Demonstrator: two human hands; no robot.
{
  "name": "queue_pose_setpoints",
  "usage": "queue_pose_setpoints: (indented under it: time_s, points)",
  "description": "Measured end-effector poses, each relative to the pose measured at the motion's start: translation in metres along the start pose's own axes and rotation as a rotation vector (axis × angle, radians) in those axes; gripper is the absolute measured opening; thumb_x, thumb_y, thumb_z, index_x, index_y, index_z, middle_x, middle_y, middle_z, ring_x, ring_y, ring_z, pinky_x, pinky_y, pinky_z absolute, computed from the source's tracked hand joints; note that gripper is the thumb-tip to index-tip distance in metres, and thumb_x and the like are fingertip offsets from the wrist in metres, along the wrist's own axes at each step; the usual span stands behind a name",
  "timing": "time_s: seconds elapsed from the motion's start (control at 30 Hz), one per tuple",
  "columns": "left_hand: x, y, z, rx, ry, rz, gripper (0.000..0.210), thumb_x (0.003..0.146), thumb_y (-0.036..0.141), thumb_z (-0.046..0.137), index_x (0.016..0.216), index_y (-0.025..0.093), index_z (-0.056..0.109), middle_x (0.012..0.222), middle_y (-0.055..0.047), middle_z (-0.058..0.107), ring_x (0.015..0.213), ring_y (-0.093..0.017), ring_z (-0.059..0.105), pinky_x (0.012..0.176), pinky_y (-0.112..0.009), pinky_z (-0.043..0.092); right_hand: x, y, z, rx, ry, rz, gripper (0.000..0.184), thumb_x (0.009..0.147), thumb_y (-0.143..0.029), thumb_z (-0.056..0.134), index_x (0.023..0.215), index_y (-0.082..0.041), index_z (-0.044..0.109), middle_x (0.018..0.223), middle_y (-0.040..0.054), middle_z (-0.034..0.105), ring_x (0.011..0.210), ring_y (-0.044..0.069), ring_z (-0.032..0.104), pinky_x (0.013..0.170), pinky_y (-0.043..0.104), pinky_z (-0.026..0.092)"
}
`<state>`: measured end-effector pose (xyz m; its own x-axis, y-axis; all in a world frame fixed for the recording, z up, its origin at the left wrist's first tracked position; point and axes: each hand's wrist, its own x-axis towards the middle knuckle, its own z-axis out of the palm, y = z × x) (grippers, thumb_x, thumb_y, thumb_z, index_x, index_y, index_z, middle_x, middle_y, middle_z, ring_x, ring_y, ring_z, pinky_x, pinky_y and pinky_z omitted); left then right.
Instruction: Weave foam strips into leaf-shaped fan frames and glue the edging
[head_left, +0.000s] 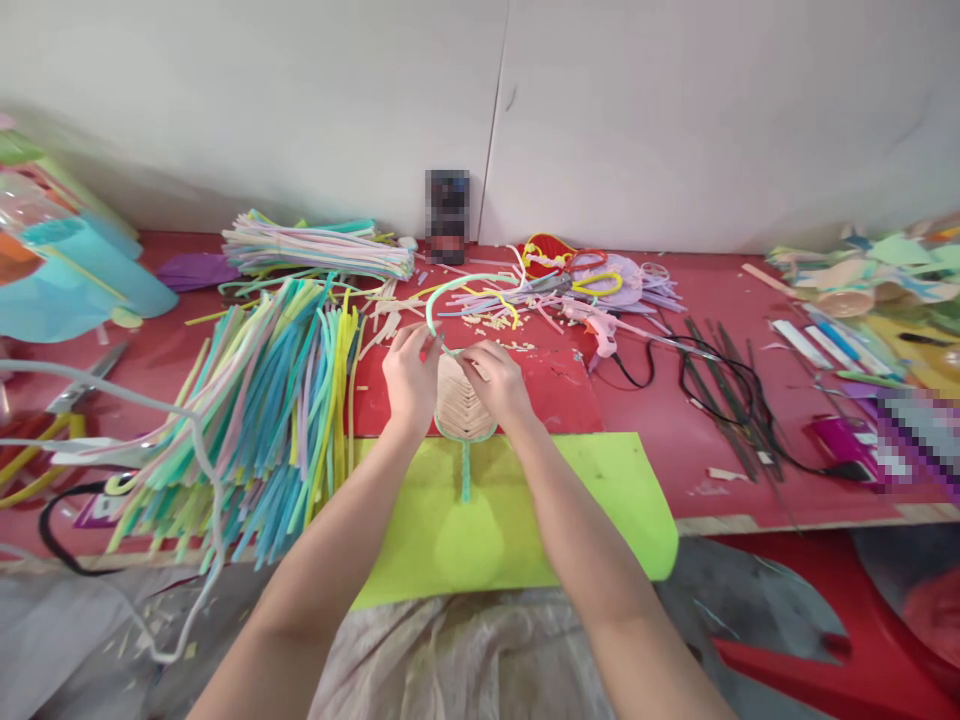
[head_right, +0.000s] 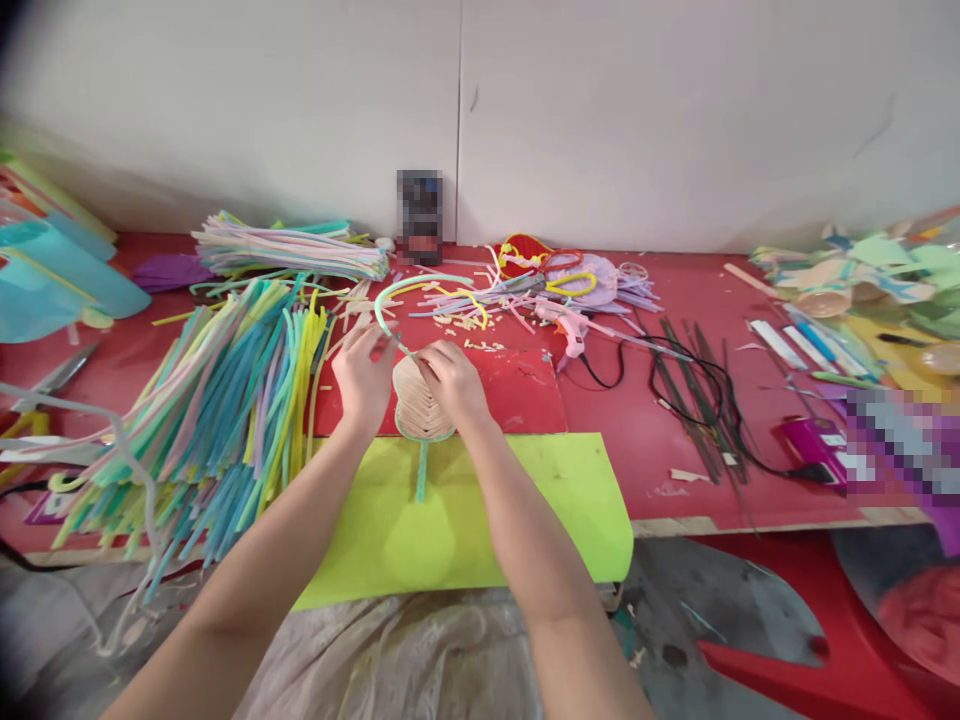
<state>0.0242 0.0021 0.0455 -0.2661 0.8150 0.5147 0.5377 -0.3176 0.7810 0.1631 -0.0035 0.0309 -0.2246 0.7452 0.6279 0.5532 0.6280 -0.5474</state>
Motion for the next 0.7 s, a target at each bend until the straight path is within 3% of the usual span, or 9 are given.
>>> queue_pose_setpoints:
  time_s: [0.1, 0.2, 0.33, 0.4, 0.47, 0.57, 0.7]
  points:
    - [-0.004, 0.006, 0.000, 0.036, 0.039, 0.082, 0.021, 0.084, 0.020, 0.053, 0.100, 0.022, 0.064, 0.092, -0.004, 0.064, 0.072, -0.012, 0.059, 0.071, -0.026, 0.048, 0.000, 0.001, 0.002, -0.058, -0.014, -0.016, 0.018, 0.091, -0.025, 0.043, 0.091, -0.020, 0.060, 0.088, 0.0062, 0.060, 0.088, 0.018, 0.055, 0.082, 0.032, 0.046]
    - [-0.009, 0.009, 0.002, -0.035, 0.004, 0.175, 0.023, 0.088, 0.020, 0.045, 0.104, 0.021, 0.062, 0.093, -0.004, 0.065, 0.080, -0.012, 0.061, 0.076, -0.026, 0.049, -0.001, 0.002, 0.004, -0.128, -0.027, -0.022, 0.018, 0.091, -0.022, 0.042, 0.092, -0.020, 0.060, 0.091, 0.0072, 0.060, 0.090, 0.019, 0.054, 0.083, 0.034, 0.045]
    - [-0.017, 0.020, 0.000, -0.151, -0.163, 0.390, 0.025, 0.089, 0.022, 0.043, 0.105, 0.020, 0.062, 0.104, -0.007, 0.064, 0.099, -0.015, 0.059, 0.089, -0.031, 0.047, -0.003, 0.003, 0.004, -0.147, 0.046, 0.010, 0.016, 0.088, -0.019, 0.044, 0.093, -0.020, 0.059, 0.093, 0.0077, 0.060, 0.091, 0.020, 0.054, 0.081, 0.034, 0.046]
    - [-0.021, 0.027, -0.002, -0.216, -0.257, 0.418, 0.025, 0.089, 0.026, 0.043, 0.102, 0.020, 0.064, 0.108, -0.008, 0.063, 0.102, -0.018, 0.058, 0.091, -0.034, 0.047, -0.004, 0.003, 0.001, -0.088, 0.100, 0.034, 0.014, 0.087, -0.018, 0.046, 0.094, -0.020, 0.057, 0.093, 0.0068, 0.058, 0.091, 0.019, 0.053, 0.081, 0.034, 0.046]
    - [-0.024, 0.033, -0.003, -0.291, -0.294, 0.342, 0.024, 0.088, 0.029, 0.044, 0.096, 0.021, 0.065, 0.106, -0.008, 0.063, 0.102, -0.019, 0.059, 0.091, -0.035, 0.047, -0.005, 0.002, -0.003, -0.021, 0.156, 0.077, 0.012, 0.086, -0.019, 0.048, 0.094, -0.022, 0.056, 0.094, 0.0059, 0.057, 0.091, 0.019, 0.053, 0.082, 0.034, 0.046]
    - [-0.025, 0.035, 0.003, -0.451, -0.295, 0.088, 0.018, 0.085, 0.031, 0.051, 0.090, 0.021, 0.064, 0.097, -0.007, 0.066, 0.095, -0.018, 0.062, 0.089, -0.035, 0.049, -0.004, 0.002, -0.006, 0.030, 0.241, 0.154, 0.011, 0.086, -0.022, 0.049, 0.093, -0.023, 0.057, 0.094, 0.0057, 0.057, 0.093, 0.019, 0.053, 0.083, 0.035, 0.045]
    - [-0.023, 0.028, 0.018, -0.689, -0.287, -0.202, 0.032, 0.077, 0.029, 0.062, 0.109, 0.024, 0.056, 0.107, -0.006, 0.063, 0.087, -0.015, 0.065, 0.081, -0.030, 0.052, -0.001, 0.004, -0.006, 0.058, 0.315, 0.215, 0.012, 0.087, -0.028, 0.049, 0.090, -0.022, 0.059, 0.090, 0.0062, 0.058, 0.089, 0.019, 0.055, 0.080, 0.034, 0.046]
